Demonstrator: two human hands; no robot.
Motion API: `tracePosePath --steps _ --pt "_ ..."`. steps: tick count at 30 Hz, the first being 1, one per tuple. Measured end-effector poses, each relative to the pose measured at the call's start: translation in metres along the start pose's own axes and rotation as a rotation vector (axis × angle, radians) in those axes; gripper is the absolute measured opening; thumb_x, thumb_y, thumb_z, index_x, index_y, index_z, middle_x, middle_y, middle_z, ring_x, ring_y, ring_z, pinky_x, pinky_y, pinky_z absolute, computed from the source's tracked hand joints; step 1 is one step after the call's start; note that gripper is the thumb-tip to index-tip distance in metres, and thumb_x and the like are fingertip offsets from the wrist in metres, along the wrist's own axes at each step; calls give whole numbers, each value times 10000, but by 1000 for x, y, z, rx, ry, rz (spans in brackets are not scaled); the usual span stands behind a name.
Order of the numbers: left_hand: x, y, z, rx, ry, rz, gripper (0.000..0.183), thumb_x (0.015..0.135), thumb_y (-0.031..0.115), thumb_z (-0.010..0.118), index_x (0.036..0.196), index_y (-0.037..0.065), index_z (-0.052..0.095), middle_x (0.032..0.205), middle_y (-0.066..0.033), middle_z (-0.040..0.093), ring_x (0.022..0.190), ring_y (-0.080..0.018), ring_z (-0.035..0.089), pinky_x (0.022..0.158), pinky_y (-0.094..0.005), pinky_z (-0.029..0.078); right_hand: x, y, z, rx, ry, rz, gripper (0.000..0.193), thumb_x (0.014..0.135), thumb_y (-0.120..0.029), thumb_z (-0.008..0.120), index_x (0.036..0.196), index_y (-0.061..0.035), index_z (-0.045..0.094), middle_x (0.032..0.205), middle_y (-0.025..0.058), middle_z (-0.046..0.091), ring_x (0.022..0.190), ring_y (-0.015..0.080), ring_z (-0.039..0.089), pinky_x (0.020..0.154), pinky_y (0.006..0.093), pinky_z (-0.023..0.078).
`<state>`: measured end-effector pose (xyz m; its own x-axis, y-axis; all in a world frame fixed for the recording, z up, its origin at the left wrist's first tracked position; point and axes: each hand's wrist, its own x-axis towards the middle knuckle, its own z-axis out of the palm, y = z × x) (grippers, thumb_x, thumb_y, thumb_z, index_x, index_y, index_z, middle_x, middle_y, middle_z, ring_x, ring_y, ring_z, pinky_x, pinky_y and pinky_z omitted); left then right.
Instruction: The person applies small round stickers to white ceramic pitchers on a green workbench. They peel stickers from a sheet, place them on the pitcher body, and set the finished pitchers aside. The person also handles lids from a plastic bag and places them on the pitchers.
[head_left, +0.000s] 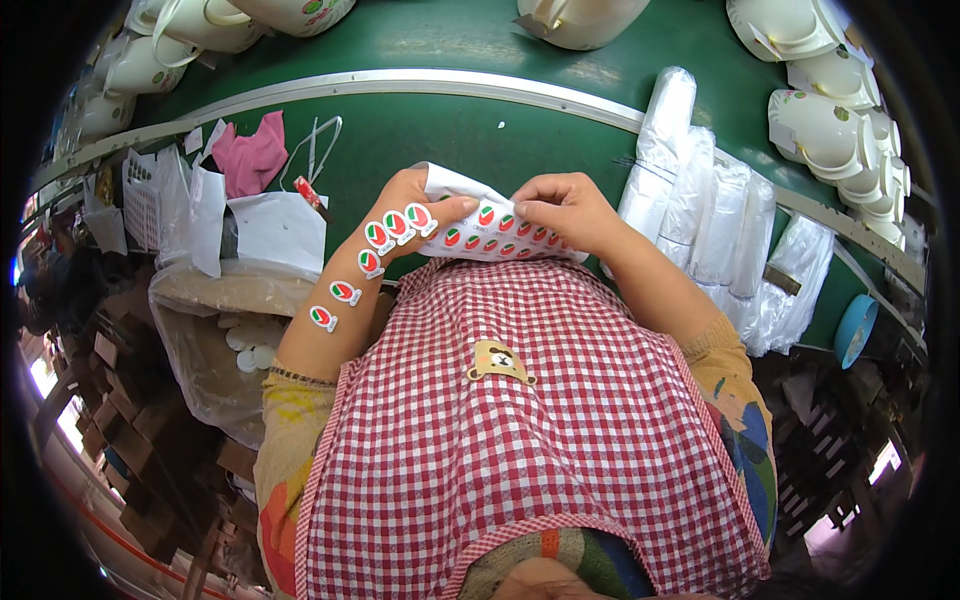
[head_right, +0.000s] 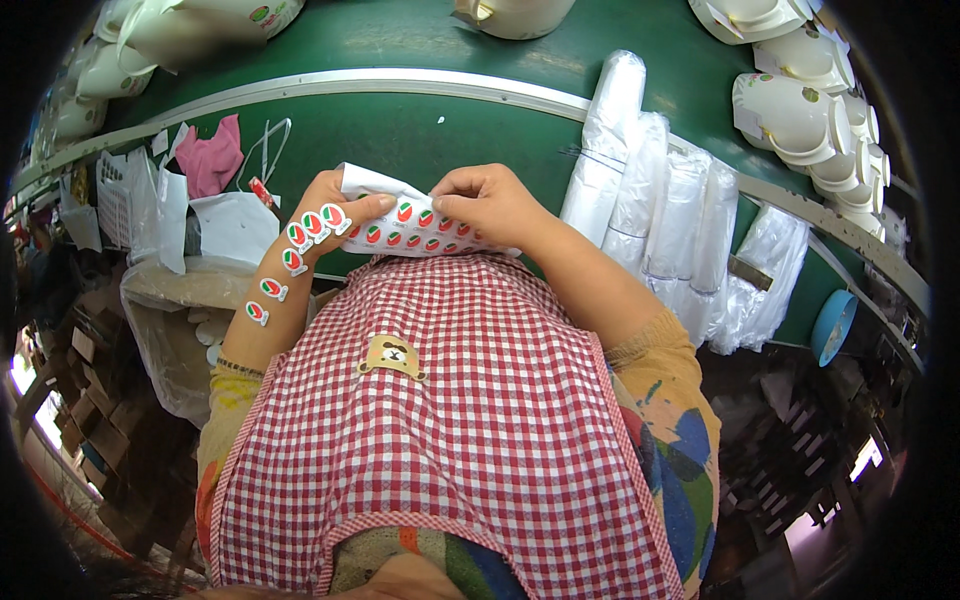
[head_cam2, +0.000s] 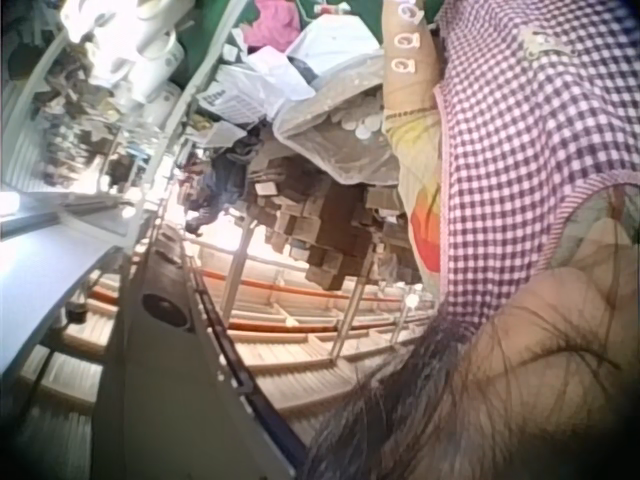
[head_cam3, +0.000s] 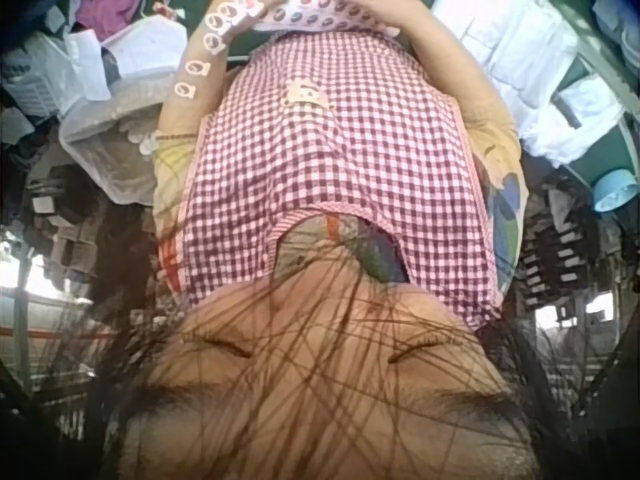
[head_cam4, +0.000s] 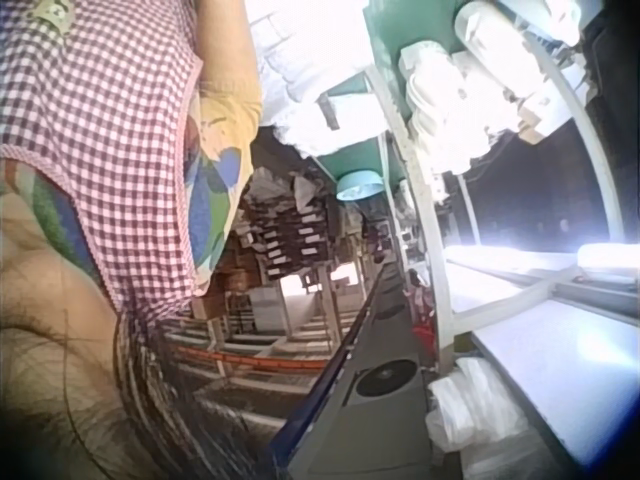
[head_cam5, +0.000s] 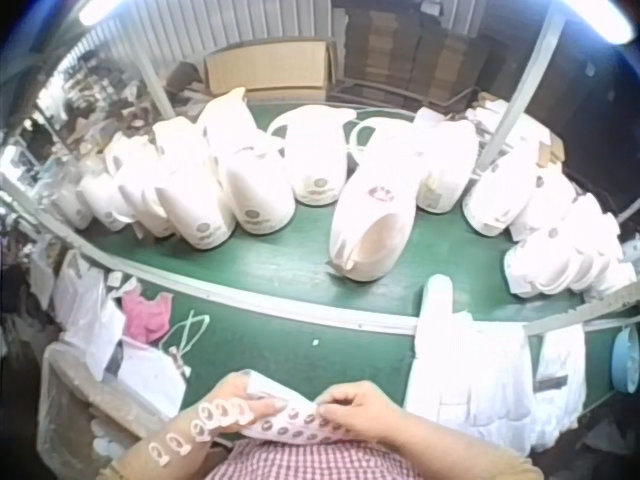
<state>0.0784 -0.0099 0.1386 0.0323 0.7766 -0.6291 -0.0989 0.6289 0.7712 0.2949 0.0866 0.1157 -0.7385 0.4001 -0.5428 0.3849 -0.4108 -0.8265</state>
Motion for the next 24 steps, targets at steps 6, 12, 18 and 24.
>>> tracePosePath --steps 6,12,18,24 --pt "1 -2 0 -14 -49 24 293 806 129 711 1050 -28 667 954 -144 687 831 -182 660 713 -295 530 6 -5 -10 -10 285 -185 130 830 -107 630 880 -15 707 759 24 663 696 81 581 615 247 468" --pt "1 24 16 696 -124 279 171 818 190 639 900 46 679 844 -141 684 772 -291 671 678 -363 522 12 -83 21 -675 265 -1113 155 732 -87 700 885 -73 679 871 78 667 789 254 646 704 338 524" --pt "21 -30 24 491 24 431 291 848 210 609 1121 117 574 1123 -131 589 1044 -275 580 846 -350 489 21 -99 28 -968 -207 -1100 267 701 -87 701 966 -82 667 1012 53 630 971 277 605 825 392 502" --pt "-6 6 12 500 -121 345 315 835 170 632 1129 56 632 982 -133 680 857 -268 667 784 -334 529 11 -100 4 -791 23 -1010 243 759 -81 605 993 -45 658 1053 98 635 959 299 601 819 385 488"
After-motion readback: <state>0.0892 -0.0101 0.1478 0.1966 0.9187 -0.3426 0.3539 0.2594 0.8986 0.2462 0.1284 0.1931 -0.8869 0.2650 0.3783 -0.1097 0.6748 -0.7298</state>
